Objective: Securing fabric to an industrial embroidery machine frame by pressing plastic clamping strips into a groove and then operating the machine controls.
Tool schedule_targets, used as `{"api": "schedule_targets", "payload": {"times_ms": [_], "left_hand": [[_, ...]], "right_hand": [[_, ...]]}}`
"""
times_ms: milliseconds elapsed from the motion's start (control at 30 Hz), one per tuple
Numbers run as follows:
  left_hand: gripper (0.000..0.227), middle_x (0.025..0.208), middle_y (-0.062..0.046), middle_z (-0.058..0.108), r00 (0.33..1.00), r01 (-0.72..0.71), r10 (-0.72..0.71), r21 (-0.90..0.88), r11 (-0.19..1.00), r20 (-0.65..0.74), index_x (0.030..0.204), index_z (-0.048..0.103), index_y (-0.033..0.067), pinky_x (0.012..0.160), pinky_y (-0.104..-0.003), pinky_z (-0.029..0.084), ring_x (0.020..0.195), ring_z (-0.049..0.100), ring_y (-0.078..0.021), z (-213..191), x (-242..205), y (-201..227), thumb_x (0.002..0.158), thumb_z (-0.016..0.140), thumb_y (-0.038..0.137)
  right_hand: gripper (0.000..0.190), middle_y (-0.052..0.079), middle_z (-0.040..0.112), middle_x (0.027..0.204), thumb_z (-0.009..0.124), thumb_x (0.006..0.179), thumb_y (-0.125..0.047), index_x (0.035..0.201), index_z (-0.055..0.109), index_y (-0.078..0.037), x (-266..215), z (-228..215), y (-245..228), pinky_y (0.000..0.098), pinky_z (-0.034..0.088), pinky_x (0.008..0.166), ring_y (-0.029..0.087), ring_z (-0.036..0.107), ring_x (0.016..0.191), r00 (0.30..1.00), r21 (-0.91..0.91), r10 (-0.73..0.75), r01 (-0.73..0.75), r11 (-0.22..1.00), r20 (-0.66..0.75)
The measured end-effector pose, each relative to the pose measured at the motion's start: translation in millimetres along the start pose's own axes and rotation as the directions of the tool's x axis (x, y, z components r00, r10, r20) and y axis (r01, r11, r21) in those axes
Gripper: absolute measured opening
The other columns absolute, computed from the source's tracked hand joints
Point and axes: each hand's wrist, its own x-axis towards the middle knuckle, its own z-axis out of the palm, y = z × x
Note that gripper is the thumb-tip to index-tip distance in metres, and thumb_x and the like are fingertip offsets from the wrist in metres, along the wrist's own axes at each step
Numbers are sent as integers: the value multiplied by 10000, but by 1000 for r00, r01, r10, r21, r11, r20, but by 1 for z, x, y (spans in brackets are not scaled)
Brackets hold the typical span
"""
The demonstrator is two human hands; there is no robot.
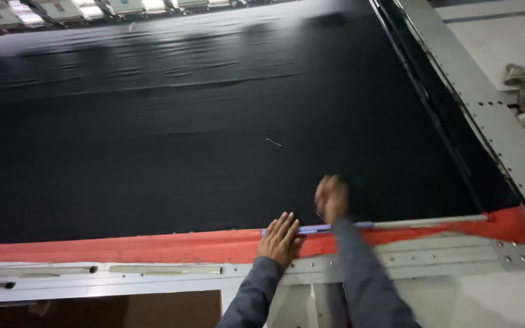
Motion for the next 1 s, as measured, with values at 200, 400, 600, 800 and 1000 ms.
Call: {"api": "schedule_targets", "payload": {"times_ms": [200, 400, 600, 800, 1000], "left_hand": [[486, 1502, -112, 537, 988, -15, 20, 39, 999, -151, 1421, 575, 155, 1155, -397, 369, 1401, 486, -253, -9, -2, 2, 996, 589, 391], [503, 1497, -143, 538, 979, -20, 18, -9, 1000, -203, 1405, 588, 124, 1162, -415, 365, 1392, 498, -277, 1, 3, 9, 980, 620, 391], [522, 1540, -161, 487, 997, 47, -49, -34, 998, -58, 1407, 578, 122, 1140, -436, 368, 1417, 464, -290, -4, 0, 5, 1021, 479, 458], [697, 1586, -239, 397, 999, 38, -36, -70, 997, 30, 1495, 459, 17, 1211, -485, 257, 1501, 324, -359, 11, -6, 3, 1016, 432, 522], [913, 1670, -190, 253, 871, -64, 253, -412, 909, 422, 1632, 175, 100, 1242, -489, 254, 1551, 239, -349, 8, -6, -52, 905, 535, 519]], "right_hand": [[707, 33, 451, 444, 324, 1080, -582, 549, 504, -150, 5, -4, 89, 228, 404, 414, 141, 479, 401, 972, -149, -70, 105, 983, 223], [682, 53, 547, 481, 394, 1087, -550, 550, 493, -140, -4, -4, 65, 309, 458, 540, 221, 573, 498, 978, -431, -127, 187, 883, 164], [379, 10, 609, 1061, 578, 942, -566, 1129, 588, -236, -19, 20, 76, 479, 519, 871, 278, 624, 1067, 864, -831, -422, 434, 347, 275], [540, 139, 487, 1539, 518, 1017, -491, 1439, 538, -154, -28, 30, 96, 597, 346, 1136, 315, 441, 1447, 707, -891, -621, 453, 33, 337], [698, 26, 176, 1717, 365, 1004, -665, 1589, 274, -297, -2, 26, 114, 592, 91, 1246, 244, 115, 1596, 926, -959, -254, 281, -31, 280]]}}
